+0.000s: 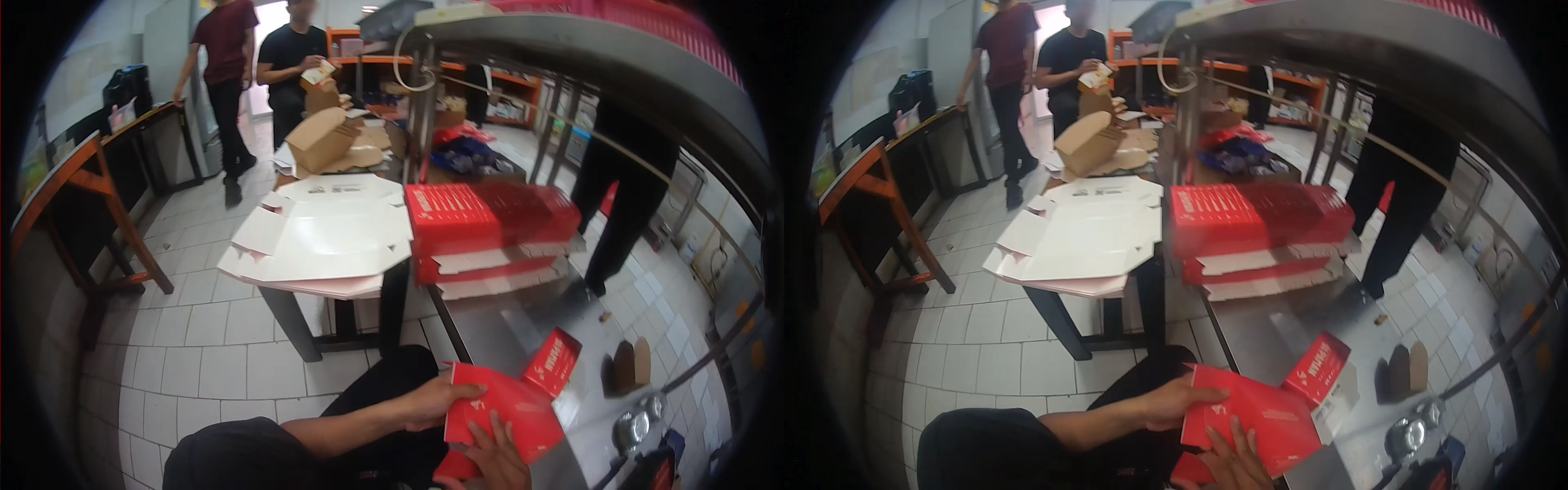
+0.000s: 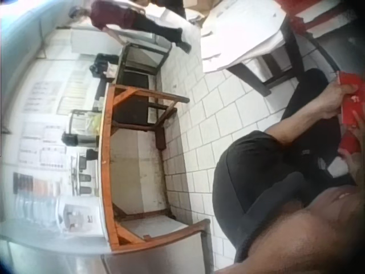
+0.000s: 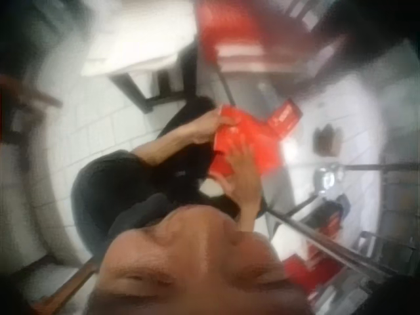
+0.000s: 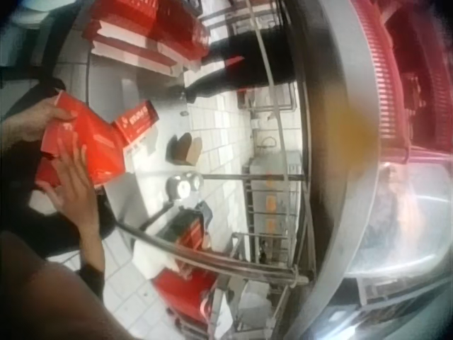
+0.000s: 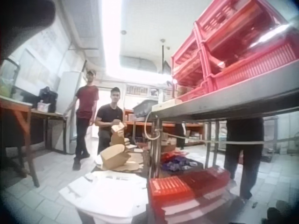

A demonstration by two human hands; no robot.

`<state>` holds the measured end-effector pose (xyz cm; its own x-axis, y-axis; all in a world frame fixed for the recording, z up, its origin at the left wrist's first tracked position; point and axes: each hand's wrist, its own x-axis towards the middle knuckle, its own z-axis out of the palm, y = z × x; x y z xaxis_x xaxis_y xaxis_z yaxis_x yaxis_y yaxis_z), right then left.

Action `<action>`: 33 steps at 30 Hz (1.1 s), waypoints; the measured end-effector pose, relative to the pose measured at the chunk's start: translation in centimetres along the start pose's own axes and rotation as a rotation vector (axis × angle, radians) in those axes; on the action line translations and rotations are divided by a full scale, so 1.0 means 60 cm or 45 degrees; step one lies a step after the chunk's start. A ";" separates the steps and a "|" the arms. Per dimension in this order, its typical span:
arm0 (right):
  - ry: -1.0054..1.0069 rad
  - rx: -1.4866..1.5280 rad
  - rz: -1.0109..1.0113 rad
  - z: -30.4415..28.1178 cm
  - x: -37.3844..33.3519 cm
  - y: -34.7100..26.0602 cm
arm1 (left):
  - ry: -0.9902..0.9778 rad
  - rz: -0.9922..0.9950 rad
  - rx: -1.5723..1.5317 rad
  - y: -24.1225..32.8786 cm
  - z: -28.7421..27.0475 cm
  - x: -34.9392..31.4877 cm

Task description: The person takes flat cardboard sheets and folds them into takeout food boxes, stacking the finished boxes on a table.

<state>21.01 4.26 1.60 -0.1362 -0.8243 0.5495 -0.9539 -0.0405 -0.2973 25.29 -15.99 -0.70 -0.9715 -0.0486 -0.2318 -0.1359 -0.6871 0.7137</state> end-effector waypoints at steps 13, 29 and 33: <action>0.502 0.093 0.615 0.023 -0.005 0.017 | -0.050 0.191 0.752 -0.037 -0.023 0.008; 1.259 1.092 0.695 -0.013 -0.077 -0.003 | 0.173 0.406 0.197 -0.013 0.020 -0.010; -0.312 1.261 0.953 -0.006 -0.046 -0.087 | 0.405 0.619 -0.202 -0.001 0.074 -0.041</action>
<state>26.27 6.96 1.92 -0.4006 -0.9066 -0.1325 -0.0421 0.1627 -0.9858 26.83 -12.58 2.77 -0.8061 -0.5819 -0.1073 0.3638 -0.6304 0.6857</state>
